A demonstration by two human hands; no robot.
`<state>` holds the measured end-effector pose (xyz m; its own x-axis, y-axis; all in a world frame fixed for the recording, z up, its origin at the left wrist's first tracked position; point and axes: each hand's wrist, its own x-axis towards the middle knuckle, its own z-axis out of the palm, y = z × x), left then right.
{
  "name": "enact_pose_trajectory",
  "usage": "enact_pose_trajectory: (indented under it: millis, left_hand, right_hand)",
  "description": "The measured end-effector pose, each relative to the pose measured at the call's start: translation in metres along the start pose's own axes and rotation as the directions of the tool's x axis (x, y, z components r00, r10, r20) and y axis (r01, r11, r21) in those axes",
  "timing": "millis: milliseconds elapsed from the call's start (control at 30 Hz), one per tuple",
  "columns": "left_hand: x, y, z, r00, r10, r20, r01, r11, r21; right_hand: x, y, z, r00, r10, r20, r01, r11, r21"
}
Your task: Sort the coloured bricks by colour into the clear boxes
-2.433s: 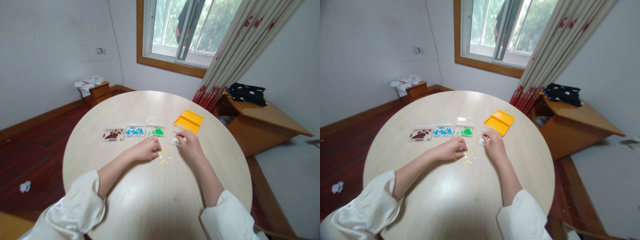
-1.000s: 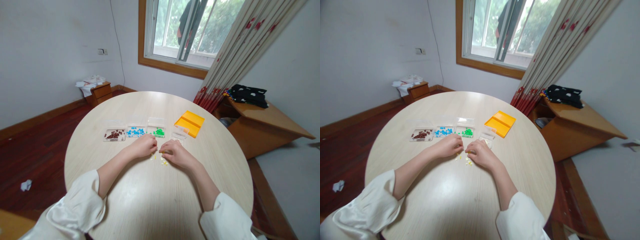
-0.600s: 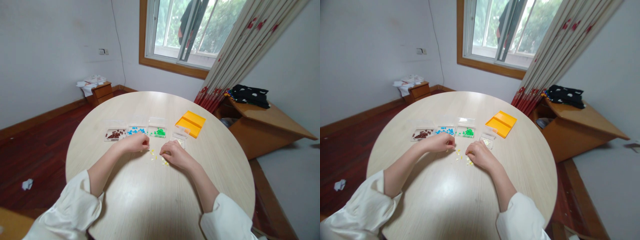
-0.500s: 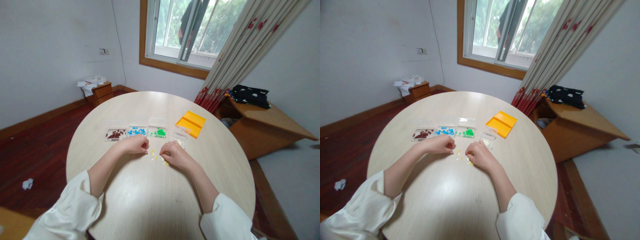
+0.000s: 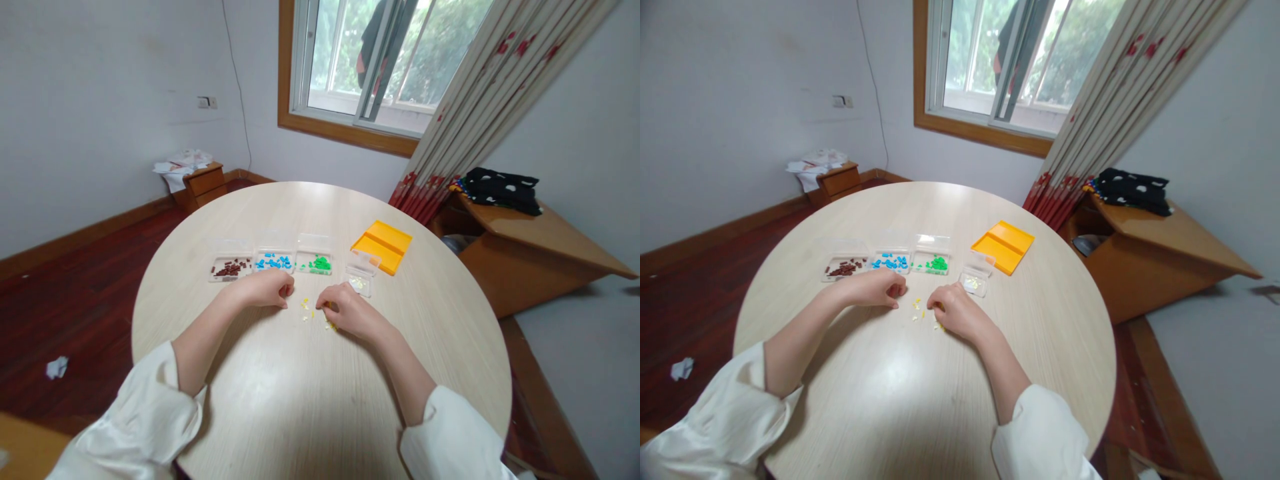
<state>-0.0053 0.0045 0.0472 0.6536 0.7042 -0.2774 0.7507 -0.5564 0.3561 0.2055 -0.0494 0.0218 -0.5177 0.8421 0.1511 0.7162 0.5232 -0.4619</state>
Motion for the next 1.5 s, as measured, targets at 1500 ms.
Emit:
enact_pose_trajectory:
  millis: [1500]
  left_hand:
    - [0.012, 0.007, 0.013, 0.958, 0.067, -0.279, -0.098, 0.99, -0.098]
  right_hand:
    - [0.004, -0.001, 0.006, 1.0, 0.012, 0.004, -0.012, 0.998, 0.064]
